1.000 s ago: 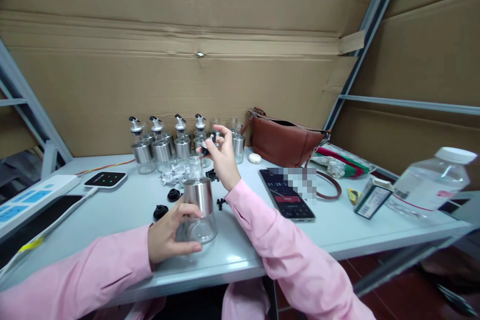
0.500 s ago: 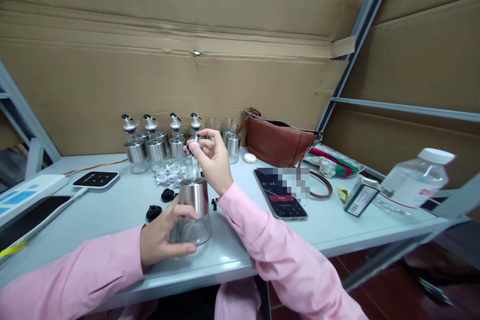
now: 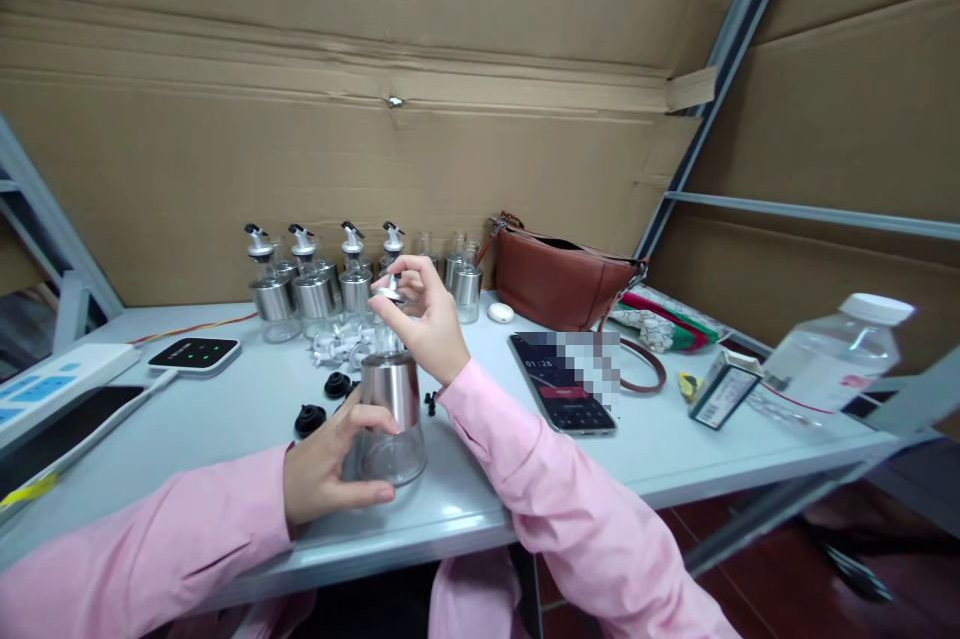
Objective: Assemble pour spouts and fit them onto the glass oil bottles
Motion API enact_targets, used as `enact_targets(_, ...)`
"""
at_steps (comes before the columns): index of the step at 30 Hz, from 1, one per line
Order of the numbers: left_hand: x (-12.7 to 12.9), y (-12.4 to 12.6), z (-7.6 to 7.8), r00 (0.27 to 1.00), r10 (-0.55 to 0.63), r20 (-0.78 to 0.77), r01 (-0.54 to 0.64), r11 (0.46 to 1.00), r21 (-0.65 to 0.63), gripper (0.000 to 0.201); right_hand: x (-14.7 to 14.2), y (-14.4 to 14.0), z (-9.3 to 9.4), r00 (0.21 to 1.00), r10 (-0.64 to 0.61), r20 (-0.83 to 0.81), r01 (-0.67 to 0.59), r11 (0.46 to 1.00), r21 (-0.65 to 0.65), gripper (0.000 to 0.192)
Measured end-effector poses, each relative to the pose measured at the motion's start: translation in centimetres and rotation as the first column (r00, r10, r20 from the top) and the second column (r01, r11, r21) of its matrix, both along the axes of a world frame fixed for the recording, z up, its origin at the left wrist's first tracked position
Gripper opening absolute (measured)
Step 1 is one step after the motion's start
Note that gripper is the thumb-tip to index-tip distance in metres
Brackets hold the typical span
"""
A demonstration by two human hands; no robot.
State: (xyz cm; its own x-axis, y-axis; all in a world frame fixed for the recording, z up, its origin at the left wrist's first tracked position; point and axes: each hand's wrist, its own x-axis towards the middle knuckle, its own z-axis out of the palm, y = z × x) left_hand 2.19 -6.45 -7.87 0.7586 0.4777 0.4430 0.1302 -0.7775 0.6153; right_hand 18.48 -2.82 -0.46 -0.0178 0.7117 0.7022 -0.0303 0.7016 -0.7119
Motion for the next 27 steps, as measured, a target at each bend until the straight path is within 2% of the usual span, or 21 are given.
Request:
enact_targets(7, 0.02, 0.10, -0.19, 1.000, -0.014, -0.006, 0.014, 1.000, 0.010, 0.042, 0.10, -0.57, 0.10, 0.986, -0.038, 0.160, 0.026, 0.997, 0.075, 0.039)
enact_targets(13, 0.01, 0.18, -0.57, 1.000, -0.009, -0.003, 0.009, 1.000, 0.017, 0.043, 0.05, -0.82, 0.36, 0.989, 0.063, 0.132, -0.067, 0.997, 0.030, 0.041)
enact_targets(21, 0.02, 0.11, -0.38, 1.000, 0.007, -0.025, -0.007, 1.000, 0.011, 0.043, 0.40, -0.63, 0.18, 0.969, -0.014, 0.248, -0.002, 0.998, 0.065, 0.047)
enact_targets(27, 0.01, 0.01, -0.34, 0.999, 0.020, -0.050, -0.021, 0.999, -0.024, 0.044, 0.58, -0.70, 0.42, 0.950, -0.077, 0.303, 0.044, 0.993, 0.112, 0.038)
